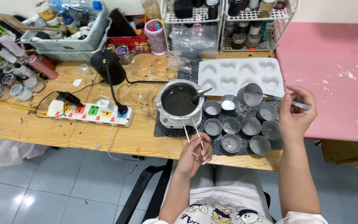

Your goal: Stirring and preparing wax in a production studio.

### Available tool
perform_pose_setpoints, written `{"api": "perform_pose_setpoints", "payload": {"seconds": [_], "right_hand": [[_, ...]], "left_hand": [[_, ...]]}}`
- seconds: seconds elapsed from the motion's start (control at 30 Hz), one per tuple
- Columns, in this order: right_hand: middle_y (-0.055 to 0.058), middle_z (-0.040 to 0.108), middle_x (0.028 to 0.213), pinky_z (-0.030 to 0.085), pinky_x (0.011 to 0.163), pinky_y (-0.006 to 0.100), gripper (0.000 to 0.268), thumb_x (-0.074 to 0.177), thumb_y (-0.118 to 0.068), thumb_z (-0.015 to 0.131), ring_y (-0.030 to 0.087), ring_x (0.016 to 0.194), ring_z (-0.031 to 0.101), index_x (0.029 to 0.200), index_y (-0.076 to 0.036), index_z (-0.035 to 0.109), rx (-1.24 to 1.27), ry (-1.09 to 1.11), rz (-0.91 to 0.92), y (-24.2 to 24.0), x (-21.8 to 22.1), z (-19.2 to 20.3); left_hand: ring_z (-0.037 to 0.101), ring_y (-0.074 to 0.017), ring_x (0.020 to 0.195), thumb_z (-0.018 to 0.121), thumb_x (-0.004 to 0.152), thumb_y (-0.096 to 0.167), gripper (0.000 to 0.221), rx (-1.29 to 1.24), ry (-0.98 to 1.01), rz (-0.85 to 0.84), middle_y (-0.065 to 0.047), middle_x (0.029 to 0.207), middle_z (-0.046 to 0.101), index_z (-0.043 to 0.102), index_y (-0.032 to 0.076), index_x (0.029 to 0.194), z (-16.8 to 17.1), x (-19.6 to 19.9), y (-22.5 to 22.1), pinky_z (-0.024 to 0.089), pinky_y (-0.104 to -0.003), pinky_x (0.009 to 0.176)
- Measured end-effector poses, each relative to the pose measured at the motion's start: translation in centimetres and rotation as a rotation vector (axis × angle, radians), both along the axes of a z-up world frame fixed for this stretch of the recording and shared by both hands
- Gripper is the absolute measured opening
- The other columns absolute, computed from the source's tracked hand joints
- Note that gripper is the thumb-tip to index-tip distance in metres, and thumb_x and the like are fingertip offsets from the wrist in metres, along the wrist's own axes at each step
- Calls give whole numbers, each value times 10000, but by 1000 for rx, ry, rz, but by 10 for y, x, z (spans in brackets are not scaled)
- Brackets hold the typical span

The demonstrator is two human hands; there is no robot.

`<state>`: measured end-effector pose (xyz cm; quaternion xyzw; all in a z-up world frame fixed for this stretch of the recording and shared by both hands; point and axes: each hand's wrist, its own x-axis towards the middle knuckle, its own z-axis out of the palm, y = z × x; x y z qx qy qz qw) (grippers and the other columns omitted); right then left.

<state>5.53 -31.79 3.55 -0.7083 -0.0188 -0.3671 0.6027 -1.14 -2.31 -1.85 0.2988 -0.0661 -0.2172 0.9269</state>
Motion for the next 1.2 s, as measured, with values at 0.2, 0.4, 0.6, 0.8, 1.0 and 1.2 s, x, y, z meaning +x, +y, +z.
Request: {"api": "perform_pose_setpoints", "payload": {"seconds": [0.2, 0.4, 0.6, 0.8, 1.0, 1.2], "right_hand": [[-1, 604, 927, 423, 648, 176, 125, 1147, -19, 640, 26, 729, 536, 1269, 1, 622, -52, -75, 63, 66, -9, 35], [46, 704, 943, 550, 694, 242, 156, 1025, -10, 668, 73, 802, 687, 1179, -29, 691, -308, -74, 144, 142, 3, 55], [125, 696, 1010, 571, 680, 297, 176, 966, 27, 666, 197, 798, 717, 1138, -7, 668, -495, -118, 248, 172, 18, 55], [138, 690, 987, 589, 674, 320, 162, 960, 10, 675, 234, 798, 726, 1122, -3, 667, -545, -60, 300, 171, 17, 53], [91, 723, 1023, 564, 711, 251, 143, 992, -37, 696, 139, 855, 717, 1133, -13, 692, -377, -48, 238, 140, -11, 49], [47, 670, 949, 485, 626, 214, 81, 1065, -67, 706, 82, 723, 616, 1121, -12, 726, 77, -22, 76, 64, -49, 0]], "left_hand": [[496, -141, 649, 390, 1091, 221, 268, 60, -6, 8, -23, 727, 468, 549, 7, 1114, 4, -2, 3, 413, -284, 574], [488, -141, 637, 380, 1103, 216, 272, 84, -23, 2, -15, 704, 451, 552, 6, 1120, 10, -4, 6, 414, -285, 592], [479, -139, 624, 358, 1122, 222, 298, 76, -43, 8, -13, 675, 435, 551, -5, 1123, 9, -5, 9, 418, -289, 597], [481, -139, 620, 348, 1134, 240, 310, 81, -47, 9, -10, 661, 431, 540, -4, 1119, 12, -10, 11, 423, -290, 584], [472, -136, 601, 351, 1124, 242, 304, 87, -50, 7, -13, 650, 429, 530, -3, 1106, 15, -15, 12, 420, -288, 553], [463, -134, 589, 367, 1111, 229, 286, 106, -68, 11, -11, 635, 418, 528, -8, 1109, 17, -16, 11, 412, -280, 542]]}}
